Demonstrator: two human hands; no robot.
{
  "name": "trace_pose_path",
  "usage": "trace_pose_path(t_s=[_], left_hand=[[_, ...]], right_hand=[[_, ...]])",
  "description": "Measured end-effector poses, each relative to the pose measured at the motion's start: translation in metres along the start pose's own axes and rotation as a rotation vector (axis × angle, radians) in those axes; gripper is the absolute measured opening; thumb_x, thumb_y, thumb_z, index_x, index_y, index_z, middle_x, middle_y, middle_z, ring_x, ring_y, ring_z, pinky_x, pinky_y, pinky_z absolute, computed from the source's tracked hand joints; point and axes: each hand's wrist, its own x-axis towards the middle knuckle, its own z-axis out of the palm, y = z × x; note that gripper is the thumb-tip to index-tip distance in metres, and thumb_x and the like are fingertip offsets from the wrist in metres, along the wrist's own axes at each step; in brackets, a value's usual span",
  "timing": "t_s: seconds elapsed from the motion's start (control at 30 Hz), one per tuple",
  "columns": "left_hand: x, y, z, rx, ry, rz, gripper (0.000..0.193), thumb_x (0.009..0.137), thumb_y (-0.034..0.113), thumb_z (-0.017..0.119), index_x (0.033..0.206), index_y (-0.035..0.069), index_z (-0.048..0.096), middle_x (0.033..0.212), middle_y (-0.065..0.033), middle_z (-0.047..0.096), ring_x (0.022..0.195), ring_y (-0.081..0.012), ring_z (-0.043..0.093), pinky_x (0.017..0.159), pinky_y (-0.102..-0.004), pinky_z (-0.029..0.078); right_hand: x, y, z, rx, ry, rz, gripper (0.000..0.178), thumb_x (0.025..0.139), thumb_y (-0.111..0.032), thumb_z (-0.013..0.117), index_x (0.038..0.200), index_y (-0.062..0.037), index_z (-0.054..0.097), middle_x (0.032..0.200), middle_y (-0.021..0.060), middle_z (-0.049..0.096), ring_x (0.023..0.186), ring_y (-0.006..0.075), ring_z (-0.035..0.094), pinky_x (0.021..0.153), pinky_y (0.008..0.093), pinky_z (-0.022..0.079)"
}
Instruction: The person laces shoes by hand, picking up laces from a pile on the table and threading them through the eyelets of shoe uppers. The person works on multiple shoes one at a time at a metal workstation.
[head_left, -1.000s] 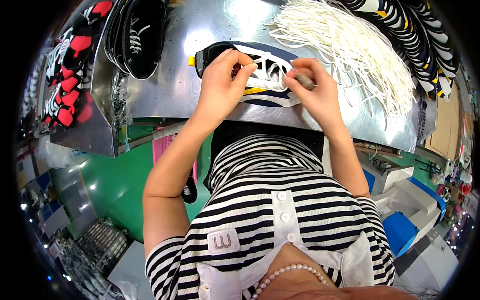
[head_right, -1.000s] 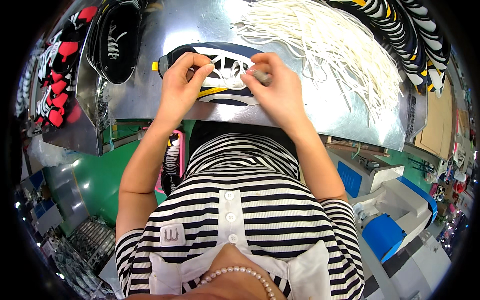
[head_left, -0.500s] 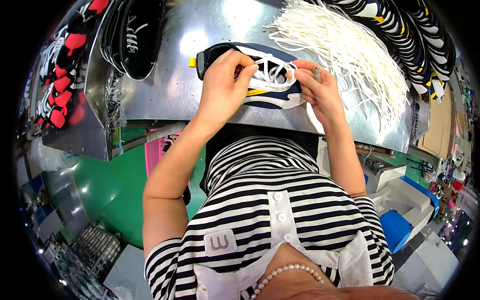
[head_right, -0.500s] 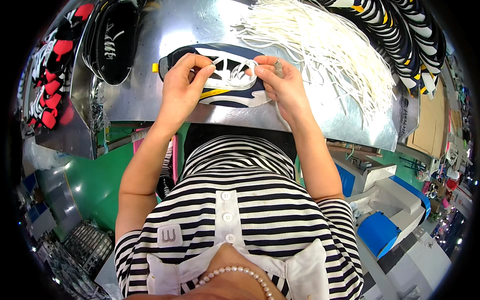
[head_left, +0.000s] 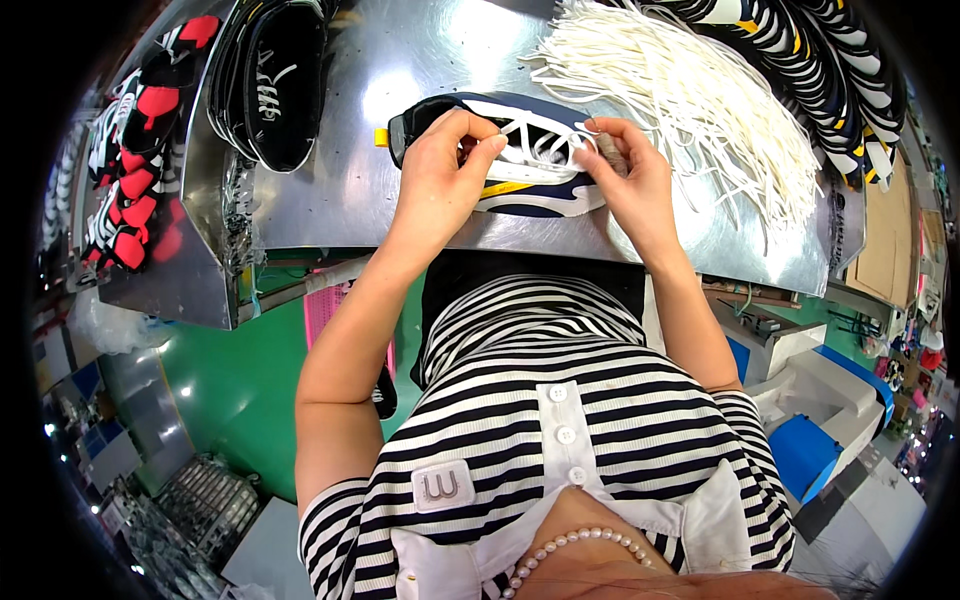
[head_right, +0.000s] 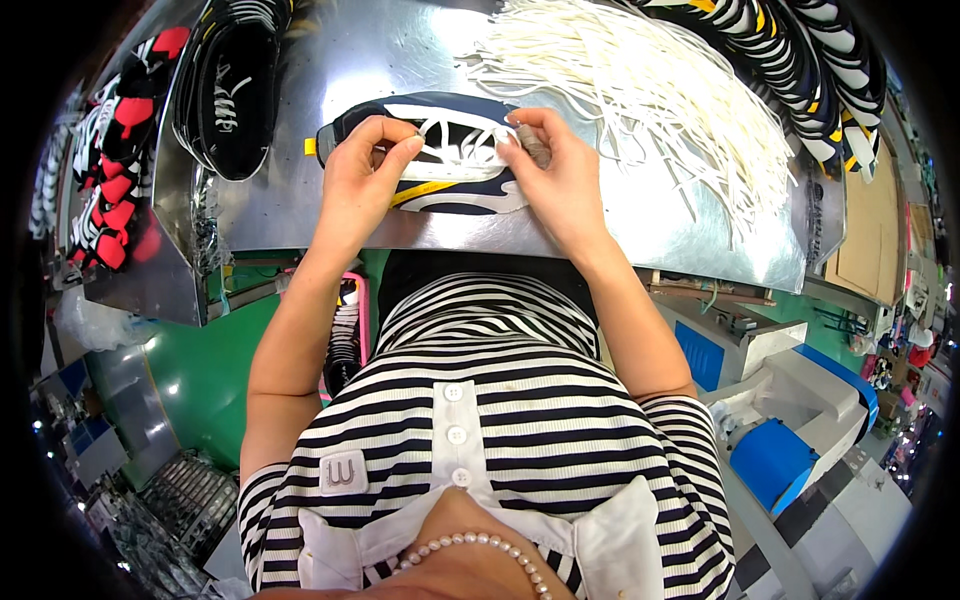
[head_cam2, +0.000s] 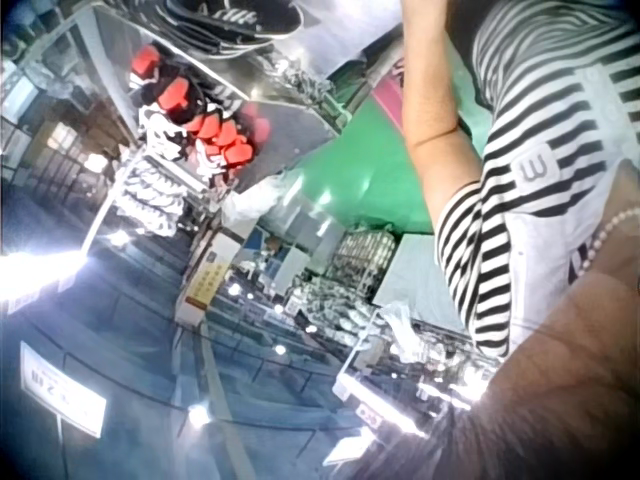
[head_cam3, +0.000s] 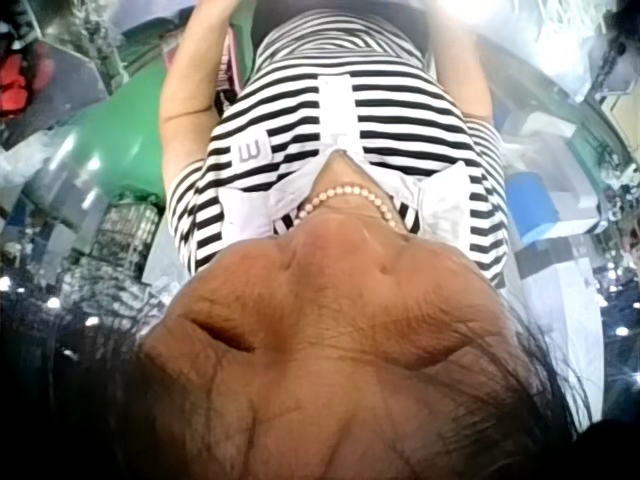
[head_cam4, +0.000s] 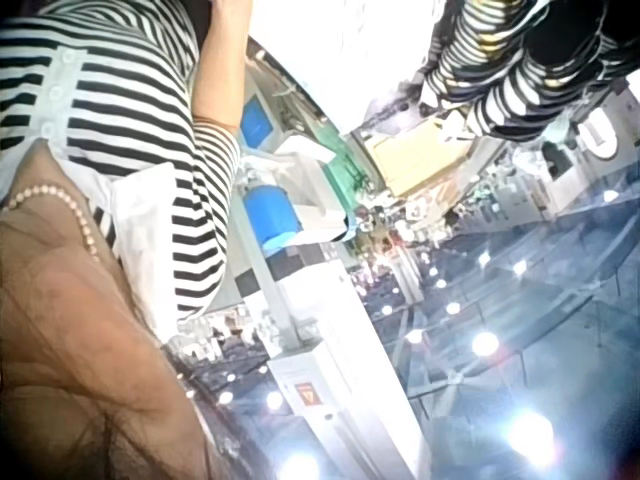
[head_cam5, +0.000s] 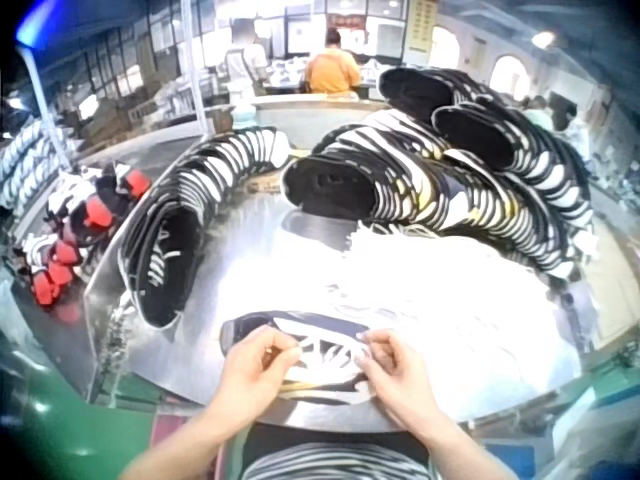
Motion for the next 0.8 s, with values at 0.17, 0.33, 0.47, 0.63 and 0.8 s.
trace_pose_path(t_s=[0.17, 0.33, 0.47, 0.63, 0.8], left_hand=[[-0.002, 0.002, 0.0, -0.036, -0.002, -0.033, 0.013, 0.093, 0.013, 0.066, 0.095, 0.0, 0.066, 0.089, -0.0004, 0.065, 0.073, -0.0059, 0.055, 0.069, -0.0218, 0.046], [0.0, 0.007, -0.013, -0.581, -0.033, -0.142, 0.01, 0.094, 0.01, 0.061, 0.093, 0.001, 0.062, 0.077, -0.0018, 0.058, 0.073, -0.008, 0.051, 0.07, -0.023, 0.043], [-0.001, 0.011, -0.035, -1.212, -0.22, -0.153, 0.013, 0.099, 0.013, 0.055, 0.101, 0.001, 0.059, 0.081, -0.004, 0.057, 0.069, -0.0079, 0.042, 0.066, -0.0212, 0.035], [-0.022, 0.019, -0.109, -1.942, 0.186, -0.088, 0.014, 0.09, -0.011, 0.041, 0.095, 0.001, 0.045, 0.089, -0.008, 0.044, 0.074, -0.0152, 0.046, 0.059, -0.0269, 0.039], [-0.061, -0.018, -0.266, -1.898, 0.572, 0.042, 0.011, 0.092, -0.006, 0.035, 0.09, 0.001, 0.042, 0.078, -0.0064, 0.043, 0.067, -0.0158, 0.043, 0.056, -0.0267, 0.037]], right_hand=[[0.001, 0.0, -0.009, 0.577, -0.191, 0.276, 0.026, 0.092, -0.009, 0.063, 0.113, 0.0059, 0.06, 0.089, 0.0073, 0.072, 0.064, 0.0107, 0.059, 0.06, 0.0242, 0.048], [0.015, 0.008, -0.013, -0.11, 0.141, -0.086, 0.021, 0.096, -0.016, 0.057, 0.114, -0.0052, 0.063, 0.082, 0.0028, 0.07, 0.054, 0.0038, 0.045, 0.05, 0.022, 0.037], [0.026, 0.003, 0.003, 0.363, 0.087, 0.077, 0.019, 0.098, -0.021, 0.056, 0.102, -0.0032, 0.061, 0.072, 0.0005, 0.064, 0.057, 0.0068, 0.048, 0.053, 0.0248, 0.039], [0.029, 0.024, 0.02, 0.096, 0.188, -0.011, 0.023, 0.098, -0.024, 0.054, 0.1, -0.002, 0.059, 0.066, 0.0084, 0.063, 0.056, 0.0192, 0.058, 0.056, 0.0339, 0.044], [0.027, 0.022, 0.024, -0.152, 0.194, -0.104, 0.022, 0.098, -0.024, 0.054, 0.102, -0.0026, 0.055, 0.071, 0.0167, 0.065, 0.068, 0.038, 0.063, 0.062, 0.0459, 0.046]])
